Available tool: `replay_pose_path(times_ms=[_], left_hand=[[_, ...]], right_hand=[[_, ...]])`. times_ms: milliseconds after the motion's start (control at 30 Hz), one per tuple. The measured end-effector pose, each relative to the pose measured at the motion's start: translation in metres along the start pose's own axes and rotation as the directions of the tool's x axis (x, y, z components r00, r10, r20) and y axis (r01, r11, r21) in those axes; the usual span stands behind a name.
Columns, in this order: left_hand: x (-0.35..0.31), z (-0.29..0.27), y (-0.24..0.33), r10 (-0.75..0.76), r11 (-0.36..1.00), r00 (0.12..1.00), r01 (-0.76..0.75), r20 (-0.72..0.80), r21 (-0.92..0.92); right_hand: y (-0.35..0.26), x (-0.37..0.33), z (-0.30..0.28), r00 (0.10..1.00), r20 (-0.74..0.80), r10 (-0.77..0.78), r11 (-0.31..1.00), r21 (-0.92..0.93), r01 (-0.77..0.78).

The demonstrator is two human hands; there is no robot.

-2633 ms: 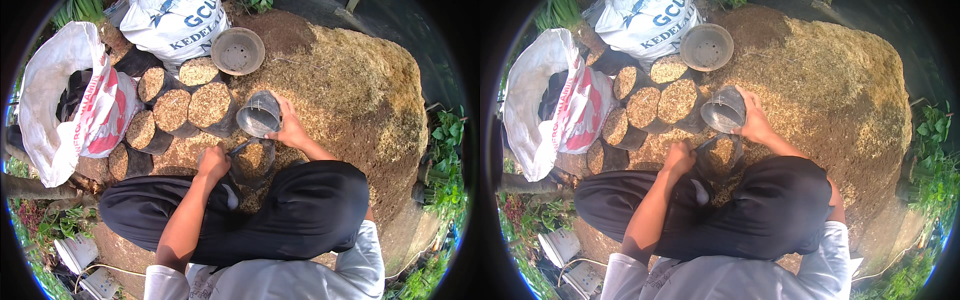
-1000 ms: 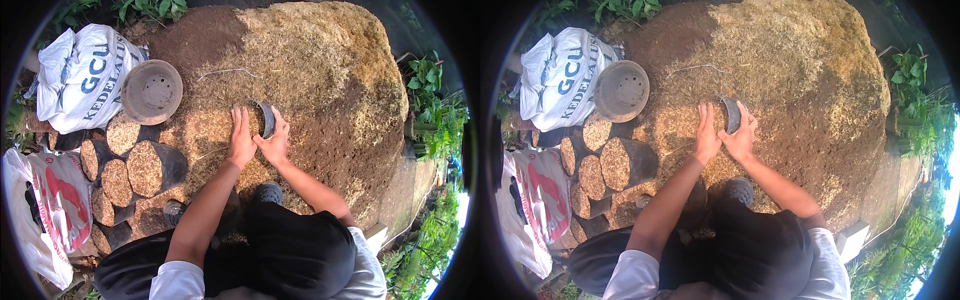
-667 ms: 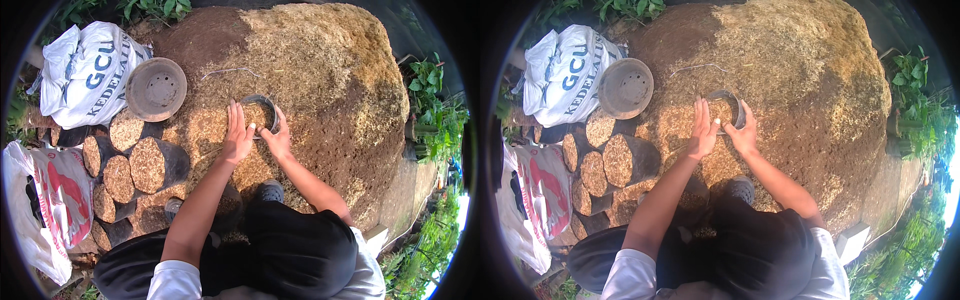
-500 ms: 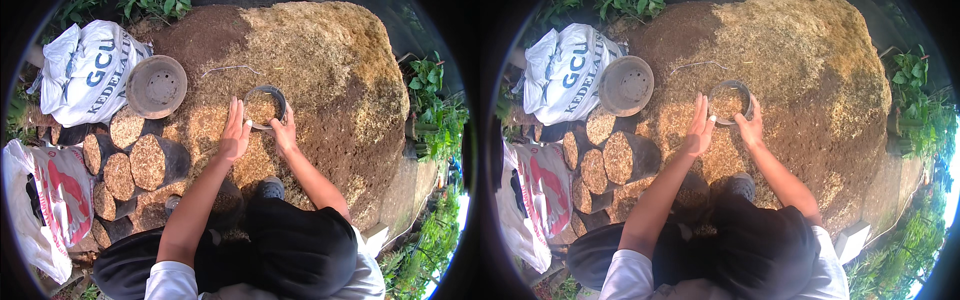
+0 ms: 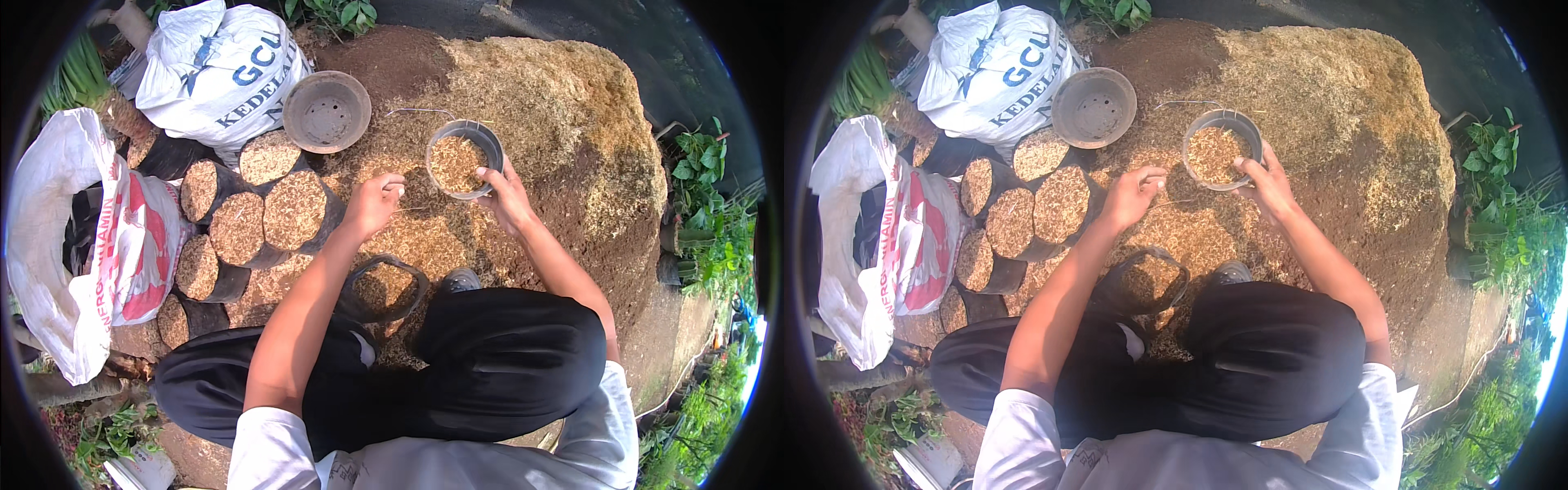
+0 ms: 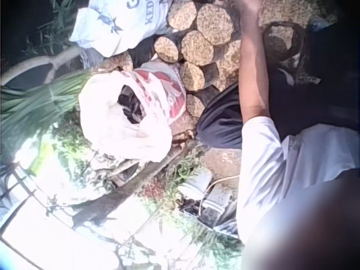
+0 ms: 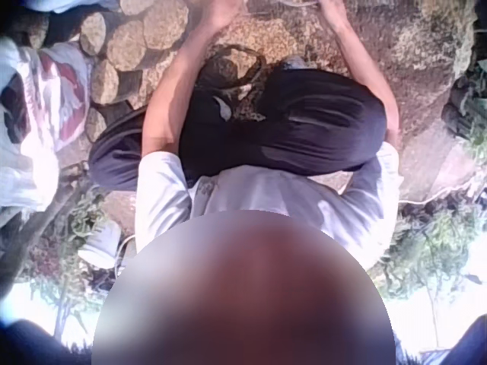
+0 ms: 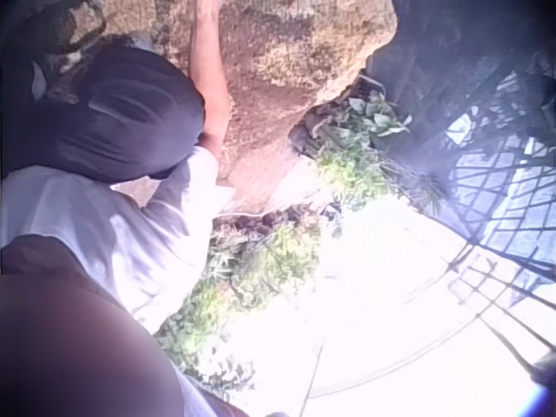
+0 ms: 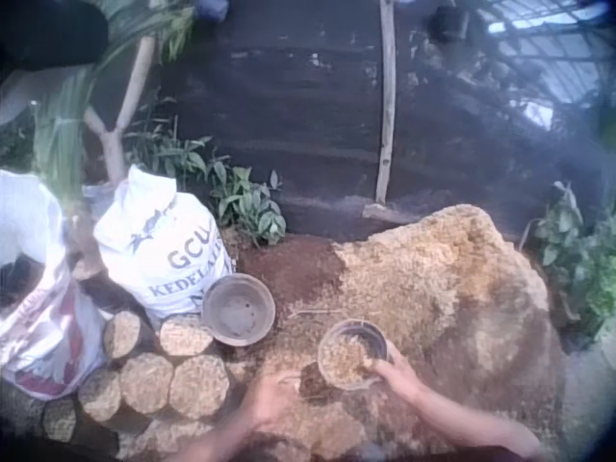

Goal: The person scoops grains from a large pile into small black pots using a metal cup, then places the filled pots in a row. The person repeats this process multiple times, occasionally adjusting the pile of grains.

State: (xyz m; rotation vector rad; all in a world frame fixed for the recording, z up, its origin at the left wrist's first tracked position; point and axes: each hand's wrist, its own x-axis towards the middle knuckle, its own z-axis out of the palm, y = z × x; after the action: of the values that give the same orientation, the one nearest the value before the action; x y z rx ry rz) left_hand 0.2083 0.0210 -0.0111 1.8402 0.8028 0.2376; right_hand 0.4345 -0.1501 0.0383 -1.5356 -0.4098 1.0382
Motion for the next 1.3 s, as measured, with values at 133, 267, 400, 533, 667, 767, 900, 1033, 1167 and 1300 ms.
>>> replay_pose_path(times_ms=[133,267,400,533,667,767,900,1033,1167,1300], left_hand=[[-0.022,-0.049,0.001,0.034,0.998,0.979,-0.044,0.199,0.046],[-0.052,-0.072,-0.006,-0.158,0.959,0.905,0.046,0.395,0.279],[-0.092,-0.064,-0.028,-0.325,0.837,0.835,0.035,0.445,0.546],[-0.113,-0.055,-0.045,-0.21,0.862,0.928,0.027,0.308,0.506],[-0.113,-0.058,-0.04,-0.208,0.924,0.963,0.137,0.17,0.357],[-0.111,-0.061,-0.031,-0.333,0.937,0.928,0.305,0.169,0.173],[-0.112,-0.06,-0.03,-0.307,0.952,0.938,0.3,0.161,0.065],[-0.111,-0.059,-0.042,-0.305,0.95,0.94,0.311,0.154,-0.017],[-0.11,-0.057,-0.052,-0.283,0.955,0.947,0.293,0.152,-0.044],[-0.11,-0.055,-0.056,-0.282,0.957,0.945,0.29,0.166,-0.027]], right_hand=[[-0.024,-0.017,0.001,0.985,0.174,0.002,0.993,-0.12,0.019],[-0.006,-0.036,0.023,0.944,0.309,-0.114,0.966,-0.189,0.178],[0.02,-0.056,0.054,0.802,0.477,-0.361,0.659,-0.478,0.581],[0.042,-0.083,0.078,0.713,0.568,-0.411,0.516,-0.5,0.696],[0.055,-0.096,0.089,0.614,0.649,-0.449,0.386,-0.478,0.789],[0.056,-0.097,0.088,0.54,0.723,-0.43,0.297,-0.451,0.842],[0.055,-0.1,0.084,0.438,0.774,-0.456,0.27,-0.349,0.898],[0.055,-0.102,0.086,0.429,0.765,-0.48,0.258,-0.344,0.903],[0.054,-0.102,0.088,0.42,0.769,-0.482,0.254,-0.336,0.907],[0.052,-0.102,0.087,0.397,0.776,-0.49,0.233,-0.322,0.917]])
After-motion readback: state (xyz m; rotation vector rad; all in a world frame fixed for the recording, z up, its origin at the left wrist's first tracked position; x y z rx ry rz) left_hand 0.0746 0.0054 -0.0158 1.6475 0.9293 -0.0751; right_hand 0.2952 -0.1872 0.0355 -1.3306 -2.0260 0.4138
